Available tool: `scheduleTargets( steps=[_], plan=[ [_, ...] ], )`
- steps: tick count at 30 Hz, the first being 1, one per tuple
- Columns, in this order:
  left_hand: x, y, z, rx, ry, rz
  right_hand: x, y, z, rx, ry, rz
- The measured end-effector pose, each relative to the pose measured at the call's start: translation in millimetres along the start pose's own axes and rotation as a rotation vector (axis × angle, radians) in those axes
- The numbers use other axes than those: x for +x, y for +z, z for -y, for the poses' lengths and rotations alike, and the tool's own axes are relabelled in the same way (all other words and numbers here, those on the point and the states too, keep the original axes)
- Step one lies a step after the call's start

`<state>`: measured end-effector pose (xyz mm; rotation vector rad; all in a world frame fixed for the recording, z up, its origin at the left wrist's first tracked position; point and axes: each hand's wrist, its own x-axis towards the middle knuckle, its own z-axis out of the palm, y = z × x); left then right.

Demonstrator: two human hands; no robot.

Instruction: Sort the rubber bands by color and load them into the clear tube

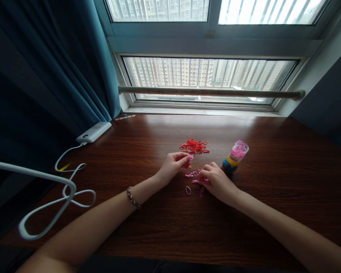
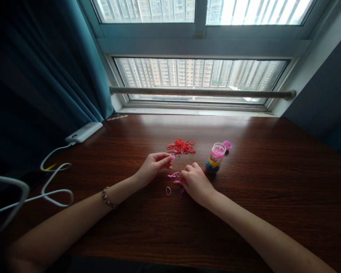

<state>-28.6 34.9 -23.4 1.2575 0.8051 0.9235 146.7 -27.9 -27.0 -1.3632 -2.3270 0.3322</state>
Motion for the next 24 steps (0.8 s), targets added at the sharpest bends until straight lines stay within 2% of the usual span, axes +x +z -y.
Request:
scheduleTargets(
  steps=[5, 11, 19, 24],
  plan=[
    [0, 0.5, 0, 0.018, 0.009, 0.000, 3, -12, 2, 0.045, -0.064, 0.012],
    [-1, 0.8, -1, 0.030, 0.001, 0.002, 2, -27, -2, 0.150, -0.263, 0.227],
    [-1, 0.6, -2, 0.034, -0.017, -0.005, 2, -19, -4, 0.151, -0.273, 0.251],
    [-1, -0.8, 0, 0.048, -0.023, 0.012, 6, -14, 3, 0.061, -0.311, 0.209]
  ],
)
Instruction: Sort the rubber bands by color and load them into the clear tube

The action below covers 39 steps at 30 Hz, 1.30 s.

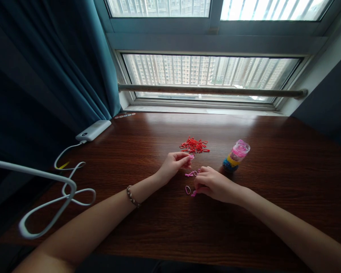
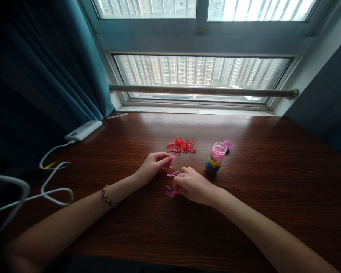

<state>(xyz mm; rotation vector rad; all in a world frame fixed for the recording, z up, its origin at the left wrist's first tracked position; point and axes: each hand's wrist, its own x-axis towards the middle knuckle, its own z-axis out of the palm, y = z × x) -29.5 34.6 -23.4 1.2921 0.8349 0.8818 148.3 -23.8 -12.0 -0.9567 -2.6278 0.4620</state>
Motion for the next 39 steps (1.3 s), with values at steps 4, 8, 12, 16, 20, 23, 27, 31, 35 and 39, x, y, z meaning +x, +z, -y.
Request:
scheduleTargets(
  steps=[4, 8, 12, 16, 20, 23, 27, 31, 35, 39],
  plan=[
    [1, -0.9, 2, 0.035, -0.001, 0.014, 17, 3, 3, -0.137, -0.134, 0.003],
    [1, -1.8, 2, 0.111, 0.036, 0.004, 32, 6, -1, -0.211, -0.244, 0.050],
    [3, -3.7, 3, 0.132, 0.035, -0.013, 36, 9, -1, -0.254, -0.245, 0.059],
    [2, -3.7, 2, 0.115, 0.034, -0.001, 31, 11, 5, -0.336, -0.213, 0.075],
    [0, -0.9, -1, 0.096, 0.026, 0.024, 22, 6, 10, -0.356, -0.156, 0.025],
    [-4, 2.8, -3, 0.049, -0.019, 0.056, 16, 0, 9, -0.295, -0.023, -0.132],
    [-10, 9.4, -3, -0.042, -0.102, 0.141, 11, -1, 4, -0.216, 0.134, -0.338],
    [-15, 13.5, -3, -0.164, -0.156, 0.161, 9, 5, 3, -0.158, 0.130, -0.387],
    [-15, 13.2, -1, -0.201, -0.208, 0.156, 10, 7, 3, -0.161, 0.142, -0.369],
    [-15, 14.1, 0, -0.250, -0.227, 0.170, 10, 8, 4, -0.268, 0.133, -0.328]
  ],
)
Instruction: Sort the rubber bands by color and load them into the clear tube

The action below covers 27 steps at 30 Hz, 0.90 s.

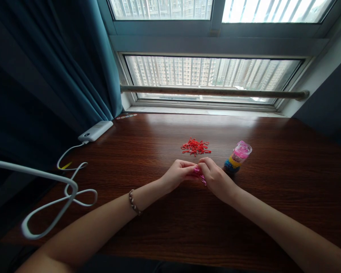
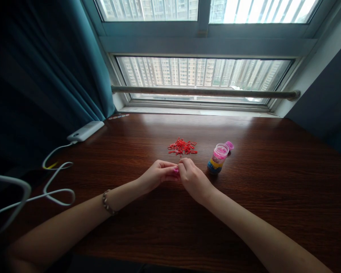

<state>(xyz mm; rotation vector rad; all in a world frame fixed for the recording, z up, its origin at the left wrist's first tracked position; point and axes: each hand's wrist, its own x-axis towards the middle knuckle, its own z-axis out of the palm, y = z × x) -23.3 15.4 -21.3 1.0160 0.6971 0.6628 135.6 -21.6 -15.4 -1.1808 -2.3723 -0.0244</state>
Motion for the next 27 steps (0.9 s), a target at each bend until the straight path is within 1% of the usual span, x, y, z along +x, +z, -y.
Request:
scheduleTargets(
  steps=[3, 7, 9, 12, 15, 18, 20, 24, 27],
  plan=[
    [0, 3.0, -1, 0.013, 0.022, 0.043, 0, -1, 2, -0.055, 0.023, 0.025],
    [-2, 5.8, -4, 0.225, 0.076, 0.080, -2, -3, 3, -0.025, 0.071, 0.044],
    [-3, 5.7, -4, 0.287, 0.107, 0.086, -3, -5, 3, 0.014, 0.085, 0.031],
    [-3, 4.9, -3, 0.286, 0.124, 0.081, -5, -6, 2, 0.086, 0.104, -0.059],
    [-3, 3.6, -1, 0.169, 0.077, 0.063, -8, -6, 1, 0.136, 0.088, -0.164],
    [-1, 1.7, -1, 0.030, 0.007, 0.066, -11, -5, -1, 0.135, -0.002, -0.203],
    [-1, 0.3, -2, -0.046, -0.047, 0.103, -12, -5, -3, 0.098, -0.113, -0.221],
    [-1, -1.4, -6, -0.176, -0.158, 0.170, -14, -10, -8, -0.041, -0.369, -0.273],
    [-1, -1.7, -8, -0.208, -0.197, 0.166, -16, -13, -12, -0.138, -0.467, -0.287]
  ],
)
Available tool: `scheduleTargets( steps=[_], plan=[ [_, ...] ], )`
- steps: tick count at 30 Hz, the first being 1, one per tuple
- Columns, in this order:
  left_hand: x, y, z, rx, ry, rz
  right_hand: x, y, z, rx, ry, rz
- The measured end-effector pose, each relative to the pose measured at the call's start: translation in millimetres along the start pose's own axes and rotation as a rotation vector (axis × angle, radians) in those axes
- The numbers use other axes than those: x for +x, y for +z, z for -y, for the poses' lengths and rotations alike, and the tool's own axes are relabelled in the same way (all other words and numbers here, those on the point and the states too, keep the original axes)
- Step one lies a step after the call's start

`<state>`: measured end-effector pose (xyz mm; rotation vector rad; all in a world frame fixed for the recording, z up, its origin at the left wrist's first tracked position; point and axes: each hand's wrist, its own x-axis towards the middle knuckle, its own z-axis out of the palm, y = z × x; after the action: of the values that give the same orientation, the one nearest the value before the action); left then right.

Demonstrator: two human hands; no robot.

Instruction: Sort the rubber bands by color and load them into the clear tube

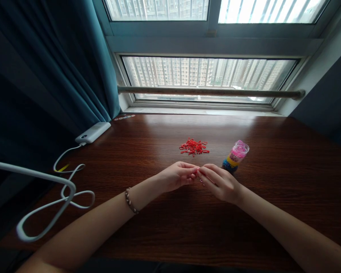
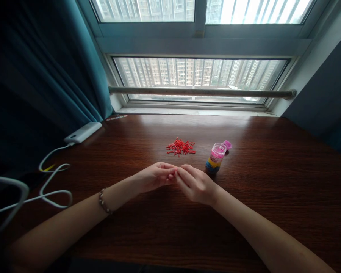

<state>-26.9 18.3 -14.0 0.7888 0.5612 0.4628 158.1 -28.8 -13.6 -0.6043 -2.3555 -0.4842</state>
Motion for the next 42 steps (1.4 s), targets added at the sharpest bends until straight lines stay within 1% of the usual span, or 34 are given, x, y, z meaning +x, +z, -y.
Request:
scheduleTargets(
  steps=[3, 6, 8, 10, 12, 13, 14, 16, 17, 18, 20, 21, 22, 24, 26, 29, 31, 32, 34, 36, 42],
  plan=[
    [0, -1.4, 0, 0.050, 0.016, -0.047, 1, 0, -2, -0.021, -0.026, 0.037],
    [2, -3.9, 2, 0.130, 0.070, -0.098, 7, -1, -2, 0.024, 0.037, 0.102],
    [3, -4.7, 2, 0.183, 0.121, -0.120, 10, -7, -2, 0.038, 0.066, 0.133],
    [2, -3.8, 0, 0.260, 0.186, -0.136, 9, -19, -2, 0.030, 0.052, 0.113],
    [1, -1.3, -4, 0.389, 0.265, -0.162, 2, -36, -3, 0.006, 0.048, 0.009],
    [-1, 0.6, -6, 0.478, 0.313, -0.182, -4, -44, -5, -0.021, 0.085, -0.079],
    [-2, 2.8, -10, 0.576, 0.369, -0.201, -10, -51, -8, -0.060, 0.165, -0.177],
    [-3, 8.2, -18, 0.771, 0.505, -0.216, -24, -58, -16, -0.116, 0.424, -0.374],
    [-2, 11.4, -23, 0.858, 0.582, -0.213, -30, -58, -20, -0.095, 0.567, -0.430],
    [0, 15.2, -28, 0.939, 0.658, -0.202, -35, -56, -25, -0.039, 0.695, -0.458],
    [9, 24.8, -41, 1.093, 0.802, -0.172, -43, -45, -34, 0.124, 0.865, -0.412],
    [15, 30.8, -48, 1.176, 0.860, -0.146, -46, -39, -38, 0.186, 0.910, -0.378],
    [22, 37.8, -55, 1.255, 0.925, -0.118, -49, -33, -40, 0.234, 0.937, -0.329],
    [38, 53.7, -69, 1.388, 1.042, -0.026, -53, -24, -43, 0.275, 0.956, -0.254],
    [55, 70.3, -80, 1.486, 1.106, 0.114, -55, -20, -44, 0.275, 0.956, -0.215],
    [75, 90.0, -90, 1.665, 1.128, 0.310, -57, -20, -44, 0.259, 0.949, -0.212],
    [84, 97.3, -93, 1.820, 1.143, 0.395, -56, -22, -44, 0.260, 0.945, -0.214],
    [88, 99.3, -94, 1.889, 1.148, 0.416, -55, -22, -44, 0.264, 0.942, -0.215],
    [92, 101.3, -95, 1.982, 1.145, 0.419, -54, -23, -43, 0.276, 0.936, -0.214],
    [93, 102.1, -96, 2.018, 1.137, 0.393, -52, -24, -43, 0.286, 0.931, -0.214],
    [90, 103.2, -102, 2.002, 1.065, 0.337, -52, -23, -42, 0.284, 0.906, -0.223]
  ],
)
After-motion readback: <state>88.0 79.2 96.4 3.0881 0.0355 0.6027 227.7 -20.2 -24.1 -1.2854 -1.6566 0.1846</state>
